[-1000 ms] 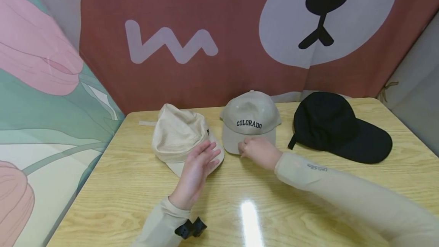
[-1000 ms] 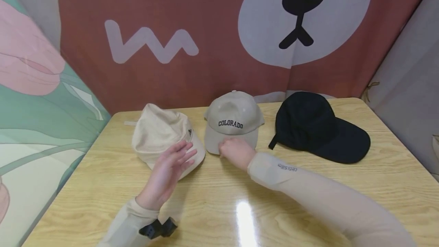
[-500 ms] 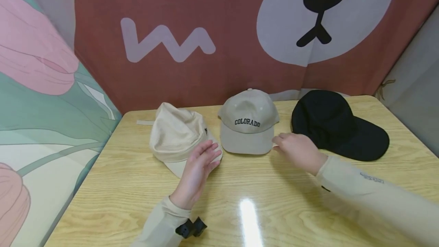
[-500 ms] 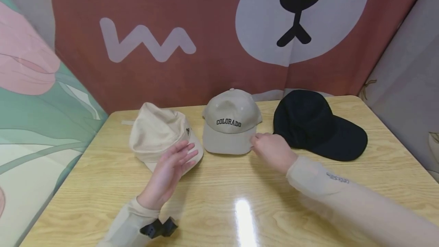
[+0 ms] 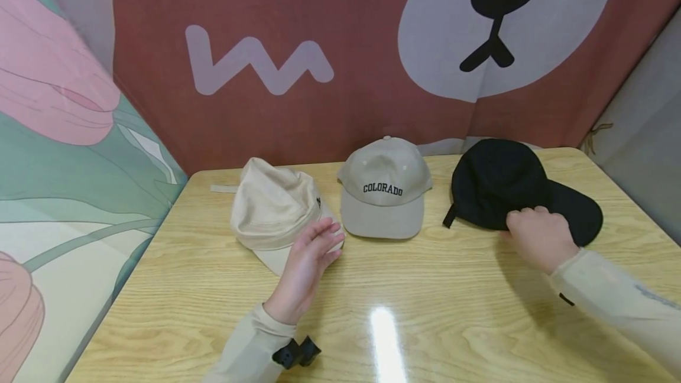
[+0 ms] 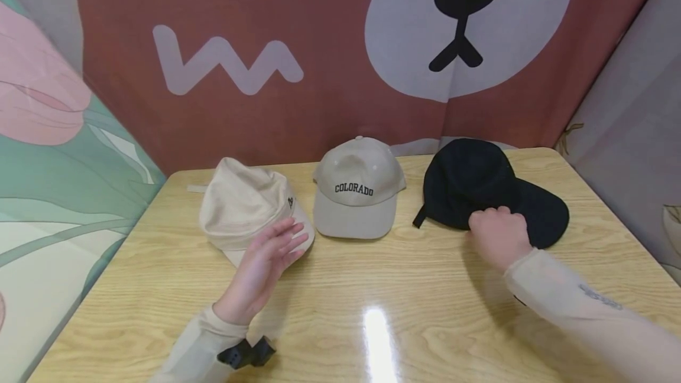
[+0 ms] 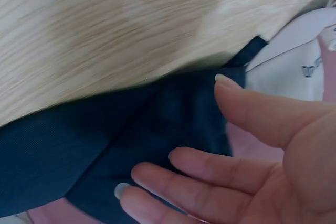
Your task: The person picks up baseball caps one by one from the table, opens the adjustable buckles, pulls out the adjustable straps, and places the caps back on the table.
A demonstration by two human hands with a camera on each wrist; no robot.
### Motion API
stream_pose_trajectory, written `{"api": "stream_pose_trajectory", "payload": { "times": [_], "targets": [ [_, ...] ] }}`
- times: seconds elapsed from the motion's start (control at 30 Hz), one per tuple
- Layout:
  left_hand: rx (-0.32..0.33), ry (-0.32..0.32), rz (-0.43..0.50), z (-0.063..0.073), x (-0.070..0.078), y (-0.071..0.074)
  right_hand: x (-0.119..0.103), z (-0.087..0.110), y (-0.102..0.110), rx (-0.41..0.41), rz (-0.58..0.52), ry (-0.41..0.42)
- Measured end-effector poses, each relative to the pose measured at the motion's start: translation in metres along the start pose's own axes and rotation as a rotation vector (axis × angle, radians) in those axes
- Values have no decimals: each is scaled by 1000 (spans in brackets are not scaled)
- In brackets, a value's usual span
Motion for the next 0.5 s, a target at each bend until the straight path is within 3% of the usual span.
{"api": "stream_pose_trajectory", "payload": {
  "times": [0.17,0.4,0.5],
  "targets": [
    [0,-1,1,0,0,0,11,4,-6,-73,-39,-63],
    [-10,-2,-14,0,-2,-1,23,7,-19,-82,-64,-96],
    [-9,3,-11,0,-3,-1,31,7,-23,-116,-84,-151]
  ]
}}
Point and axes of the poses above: each hand's wrist, its own z-axis away from the middle knuckle, its own y-axis out of the back of the hand, x = y × z, the point moved 4 cm from there along -z, towards the middle knuckle, and after that the axes turned 13 degrees about y, right-handed, at the moved point
